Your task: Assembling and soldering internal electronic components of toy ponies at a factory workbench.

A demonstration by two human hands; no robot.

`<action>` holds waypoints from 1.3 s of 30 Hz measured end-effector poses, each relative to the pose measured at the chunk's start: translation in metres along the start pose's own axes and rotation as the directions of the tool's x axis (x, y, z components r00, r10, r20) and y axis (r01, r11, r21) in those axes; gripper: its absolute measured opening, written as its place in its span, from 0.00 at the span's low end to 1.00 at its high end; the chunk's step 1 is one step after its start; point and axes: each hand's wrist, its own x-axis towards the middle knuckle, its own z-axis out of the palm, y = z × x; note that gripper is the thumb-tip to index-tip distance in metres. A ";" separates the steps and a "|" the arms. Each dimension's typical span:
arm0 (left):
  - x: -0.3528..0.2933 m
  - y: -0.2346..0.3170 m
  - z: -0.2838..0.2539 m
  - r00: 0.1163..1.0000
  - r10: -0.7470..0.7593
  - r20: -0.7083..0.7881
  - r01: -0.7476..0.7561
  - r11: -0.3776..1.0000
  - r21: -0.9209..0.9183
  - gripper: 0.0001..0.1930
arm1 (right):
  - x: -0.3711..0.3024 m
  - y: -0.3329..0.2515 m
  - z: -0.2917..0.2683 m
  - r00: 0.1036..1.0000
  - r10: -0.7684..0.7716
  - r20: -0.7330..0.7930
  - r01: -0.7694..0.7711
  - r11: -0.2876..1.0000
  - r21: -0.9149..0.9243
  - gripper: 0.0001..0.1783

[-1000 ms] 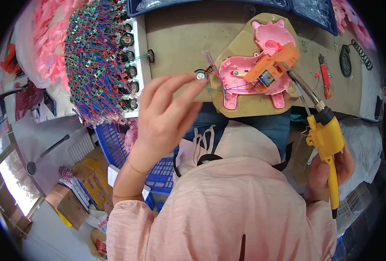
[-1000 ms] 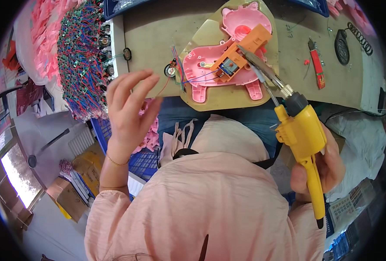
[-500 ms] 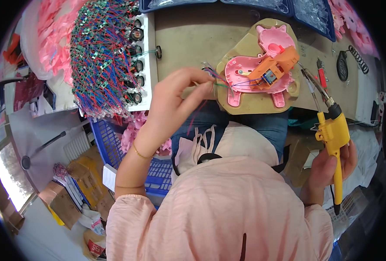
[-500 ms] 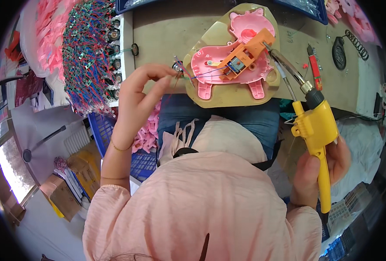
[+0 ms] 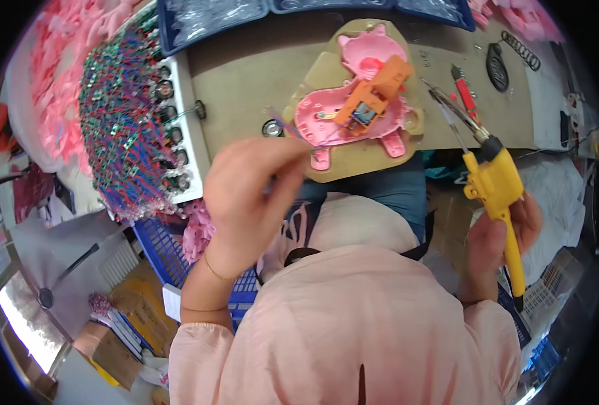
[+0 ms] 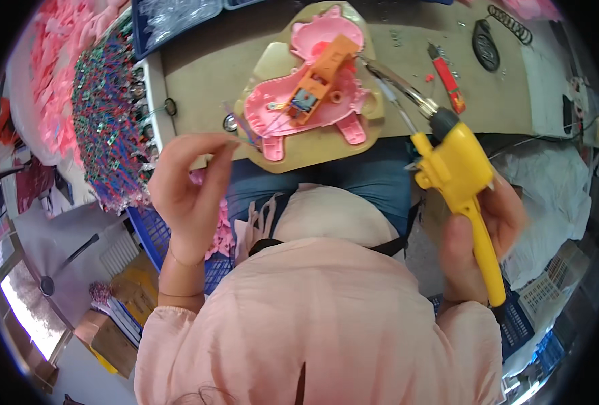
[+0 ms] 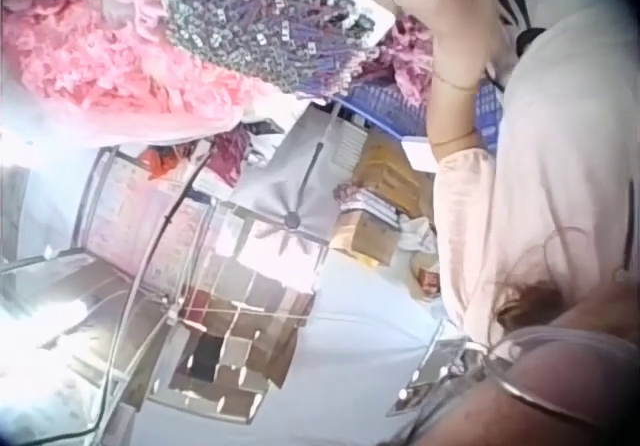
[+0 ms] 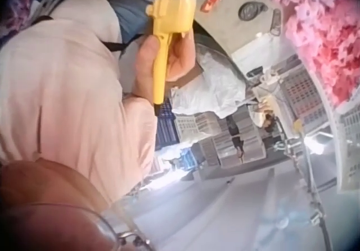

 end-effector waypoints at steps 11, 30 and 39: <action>0.006 0.008 0.038 0.972 0.015 0.236 -0.093 0.943 0.320 0.05 | -0.015 0.003 -0.012 0.965 0.127 0.231 -0.178 0.961 0.213 0.31; 0.011 0.010 0.039 0.971 -0.016 0.239 -0.045 0.967 0.251 0.05 | 0.011 0.007 0.013 0.856 -0.104 0.507 -0.088 0.936 0.342 0.26; 0.010 0.010 0.038 0.970 -0.022 0.244 -0.047 0.961 0.272 0.05 | 0.016 -0.009 -0.002 0.485 0.525 0.699 -0.827 0.535 0.173 0.27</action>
